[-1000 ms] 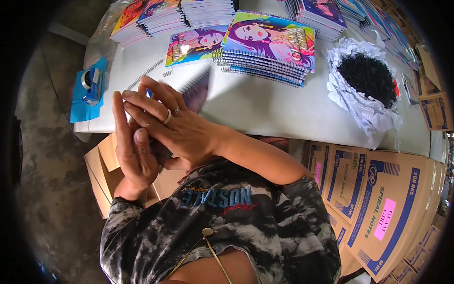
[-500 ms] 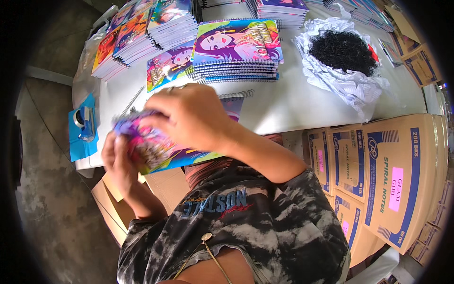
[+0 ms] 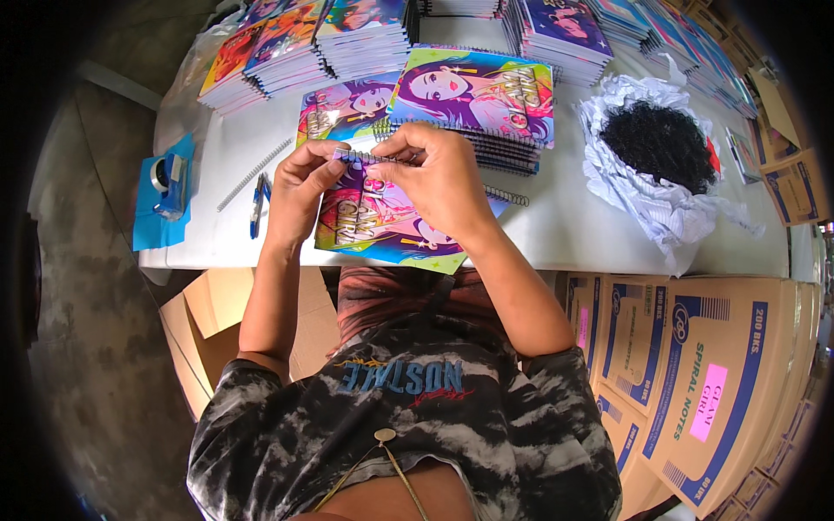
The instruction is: The person assembles spiral-bound notebooks by inserting metal spirals into punched holes, then trims the spiral ends with pliers. They place the finished notebooks into clear plastic bags and stack them on the table.
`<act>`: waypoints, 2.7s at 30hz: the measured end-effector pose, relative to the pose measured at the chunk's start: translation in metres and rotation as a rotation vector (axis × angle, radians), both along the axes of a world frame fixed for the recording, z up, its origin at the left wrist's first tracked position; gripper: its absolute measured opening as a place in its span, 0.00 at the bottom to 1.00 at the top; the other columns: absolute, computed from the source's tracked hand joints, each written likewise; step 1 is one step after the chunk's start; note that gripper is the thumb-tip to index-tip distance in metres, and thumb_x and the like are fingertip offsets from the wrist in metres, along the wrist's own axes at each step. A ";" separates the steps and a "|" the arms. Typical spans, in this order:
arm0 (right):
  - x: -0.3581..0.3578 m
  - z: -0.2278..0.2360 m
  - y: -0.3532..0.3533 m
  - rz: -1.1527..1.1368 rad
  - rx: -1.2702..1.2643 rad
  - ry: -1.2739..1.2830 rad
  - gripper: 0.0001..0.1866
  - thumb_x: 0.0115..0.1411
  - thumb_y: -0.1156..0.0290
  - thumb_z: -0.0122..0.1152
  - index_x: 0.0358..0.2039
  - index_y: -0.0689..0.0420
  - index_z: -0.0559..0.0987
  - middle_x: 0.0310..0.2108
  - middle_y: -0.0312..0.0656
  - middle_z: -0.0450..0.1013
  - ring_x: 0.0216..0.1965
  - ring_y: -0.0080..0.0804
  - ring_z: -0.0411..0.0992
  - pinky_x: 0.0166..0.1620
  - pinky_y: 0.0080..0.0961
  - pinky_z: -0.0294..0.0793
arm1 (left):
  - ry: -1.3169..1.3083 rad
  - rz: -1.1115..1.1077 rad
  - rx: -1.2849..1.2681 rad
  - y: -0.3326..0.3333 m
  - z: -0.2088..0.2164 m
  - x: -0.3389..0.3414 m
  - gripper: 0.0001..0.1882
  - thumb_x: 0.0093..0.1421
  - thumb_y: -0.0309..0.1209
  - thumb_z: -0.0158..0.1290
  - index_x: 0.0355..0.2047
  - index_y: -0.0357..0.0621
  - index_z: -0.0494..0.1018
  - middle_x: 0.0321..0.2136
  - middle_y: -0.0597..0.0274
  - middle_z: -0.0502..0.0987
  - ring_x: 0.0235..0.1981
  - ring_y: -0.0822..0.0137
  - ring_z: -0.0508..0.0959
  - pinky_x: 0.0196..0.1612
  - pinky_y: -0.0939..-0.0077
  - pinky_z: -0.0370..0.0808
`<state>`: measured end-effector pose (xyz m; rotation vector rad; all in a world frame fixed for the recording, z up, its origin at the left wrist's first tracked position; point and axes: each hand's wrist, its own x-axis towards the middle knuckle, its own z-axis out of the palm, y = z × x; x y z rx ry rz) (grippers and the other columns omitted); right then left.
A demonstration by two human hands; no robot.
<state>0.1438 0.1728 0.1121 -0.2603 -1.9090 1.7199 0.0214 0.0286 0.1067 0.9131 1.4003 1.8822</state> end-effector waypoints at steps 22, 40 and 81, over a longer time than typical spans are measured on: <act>0.055 -0.004 0.116 -0.936 0.338 0.528 0.27 0.65 0.56 0.41 0.55 0.66 0.64 0.51 0.48 0.68 0.51 0.33 0.66 0.56 0.28 0.60 | 0.381 0.633 0.179 0.121 0.051 -0.019 0.14 0.57 0.31 0.53 0.38 0.33 0.68 0.22 0.58 0.75 0.23 0.76 0.72 0.26 0.82 0.69; -0.002 -0.087 0.108 -1.072 0.458 0.355 0.06 0.55 0.78 0.54 0.34 0.64 0.76 0.32 0.43 0.74 0.38 0.35 0.71 0.43 0.29 0.69 | 0.612 0.904 0.101 0.137 -0.074 -0.028 0.19 0.63 0.35 0.47 0.17 0.37 0.64 0.15 0.65 0.63 0.19 0.75 0.61 0.23 0.78 0.61; 0.011 -0.101 -0.091 -0.161 0.932 -0.514 0.58 0.39 0.45 0.68 0.64 0.58 0.47 0.59 0.57 0.51 0.57 0.52 0.52 0.57 0.46 0.49 | 0.611 -0.196 -0.312 0.005 -0.102 -0.128 0.15 0.45 0.20 0.53 0.37 0.37 0.74 0.47 0.51 0.73 0.46 0.67 0.73 0.49 0.77 0.69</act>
